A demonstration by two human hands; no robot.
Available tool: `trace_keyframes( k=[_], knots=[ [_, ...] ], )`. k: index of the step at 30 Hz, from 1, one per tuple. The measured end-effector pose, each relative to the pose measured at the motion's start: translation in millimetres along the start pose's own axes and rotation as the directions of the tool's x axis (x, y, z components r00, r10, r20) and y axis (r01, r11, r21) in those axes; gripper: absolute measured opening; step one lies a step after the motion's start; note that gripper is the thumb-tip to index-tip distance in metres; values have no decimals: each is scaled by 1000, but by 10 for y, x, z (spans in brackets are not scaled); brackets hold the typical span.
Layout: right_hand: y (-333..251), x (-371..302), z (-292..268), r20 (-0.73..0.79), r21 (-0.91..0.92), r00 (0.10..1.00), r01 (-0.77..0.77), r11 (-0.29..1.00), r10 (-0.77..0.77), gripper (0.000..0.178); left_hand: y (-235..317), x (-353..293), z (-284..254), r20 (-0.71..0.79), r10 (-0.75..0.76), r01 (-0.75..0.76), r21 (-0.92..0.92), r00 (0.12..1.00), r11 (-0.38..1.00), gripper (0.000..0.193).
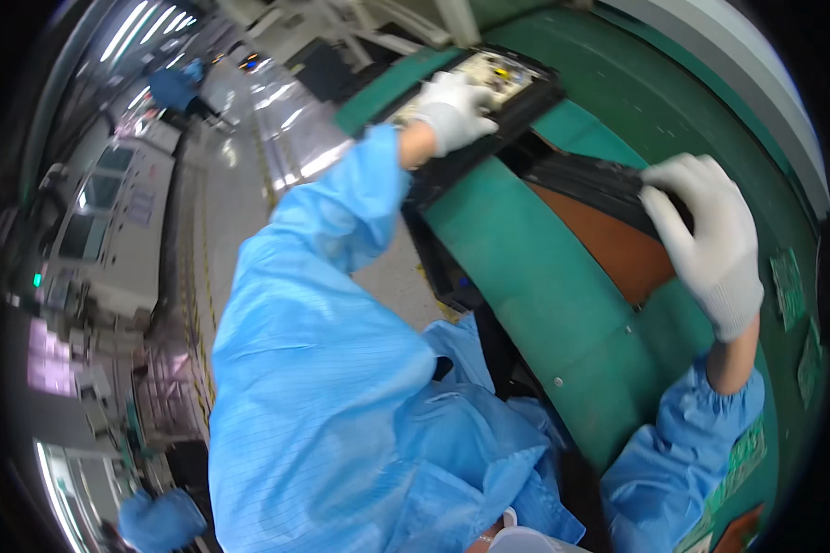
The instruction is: Assembling electronic components onto circuit boards at a manual assembly station.
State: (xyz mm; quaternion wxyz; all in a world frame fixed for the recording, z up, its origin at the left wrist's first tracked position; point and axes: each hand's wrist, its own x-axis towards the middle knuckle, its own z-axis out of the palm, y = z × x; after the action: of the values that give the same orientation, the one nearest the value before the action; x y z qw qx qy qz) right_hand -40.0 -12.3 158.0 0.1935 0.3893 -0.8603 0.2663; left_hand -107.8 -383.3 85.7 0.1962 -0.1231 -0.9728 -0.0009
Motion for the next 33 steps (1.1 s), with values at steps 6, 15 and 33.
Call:
trace_keyframes(
  k=[6, 15, 33],
  knots=[
    [58, -20, 33, -33, -54, 999, -28, 998, 27, 21, -262, 458, 5, -52, 78, -77, 24, 996, 997, 40],
    [64, -35, 29, -13, -78, 1000, -3, 997, 2, 17, -124, 951, 336, 220, 64, -122, 259, 973, 958, 70],
    [68, -39, 23, -5, -76, 1000, -20, 997, 20, 18, -779, 1425, 84, 103, -136, 169, -459, 985, 872, 47]
  ],
)
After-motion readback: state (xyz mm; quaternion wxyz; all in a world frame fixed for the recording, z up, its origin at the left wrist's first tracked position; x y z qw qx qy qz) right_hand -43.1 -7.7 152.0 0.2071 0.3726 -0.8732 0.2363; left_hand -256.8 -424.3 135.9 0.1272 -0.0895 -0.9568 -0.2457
